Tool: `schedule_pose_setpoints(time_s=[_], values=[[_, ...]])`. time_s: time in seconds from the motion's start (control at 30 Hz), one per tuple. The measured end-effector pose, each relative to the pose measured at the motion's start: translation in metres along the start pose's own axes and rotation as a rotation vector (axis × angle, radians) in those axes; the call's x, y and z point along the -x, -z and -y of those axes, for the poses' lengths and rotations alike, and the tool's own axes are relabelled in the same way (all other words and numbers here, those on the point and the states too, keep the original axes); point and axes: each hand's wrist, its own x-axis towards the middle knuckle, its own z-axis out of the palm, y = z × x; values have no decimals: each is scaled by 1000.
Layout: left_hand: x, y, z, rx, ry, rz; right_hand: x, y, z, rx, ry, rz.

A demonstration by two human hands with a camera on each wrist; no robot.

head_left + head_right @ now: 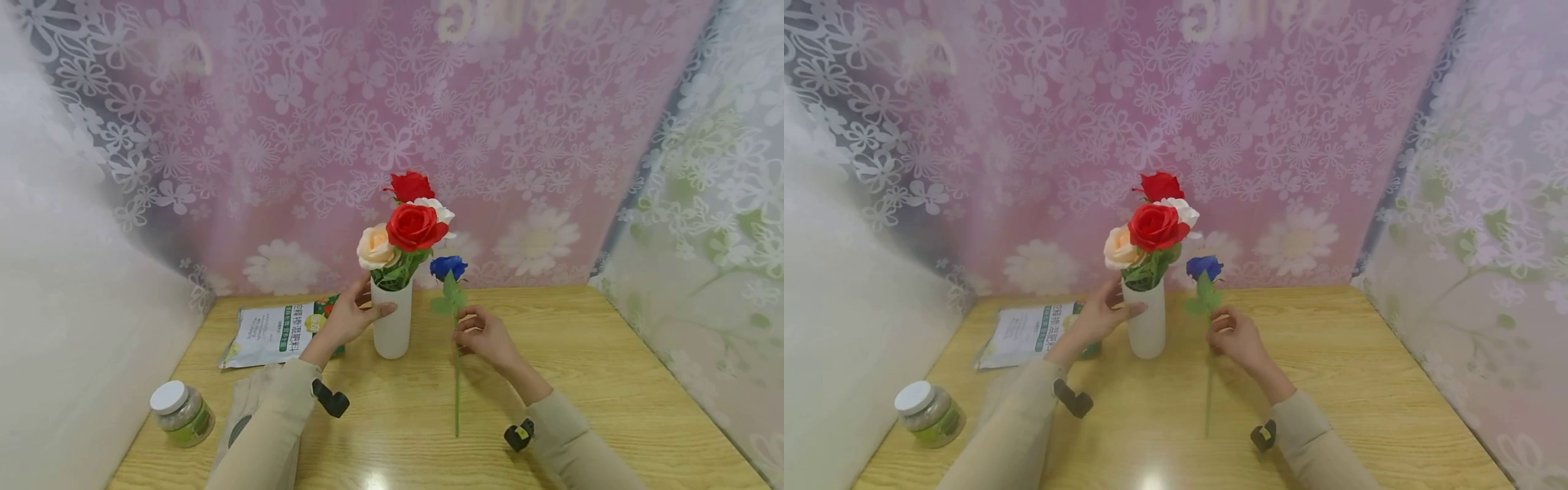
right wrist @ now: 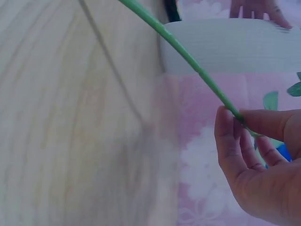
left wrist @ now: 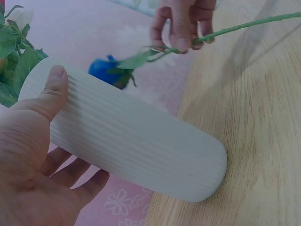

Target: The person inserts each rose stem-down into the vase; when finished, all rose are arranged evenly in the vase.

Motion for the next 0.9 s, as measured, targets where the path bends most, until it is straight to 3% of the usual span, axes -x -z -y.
schedule_pose_setpoints(time_s=[0.3, 0.9], values=[[1, 0, -3, -10, 1, -1, -1, 2, 17, -30, 81, -75], [3, -1, -6, 3, -1, 0, -5, 17, 67, -316, 201, -281]])
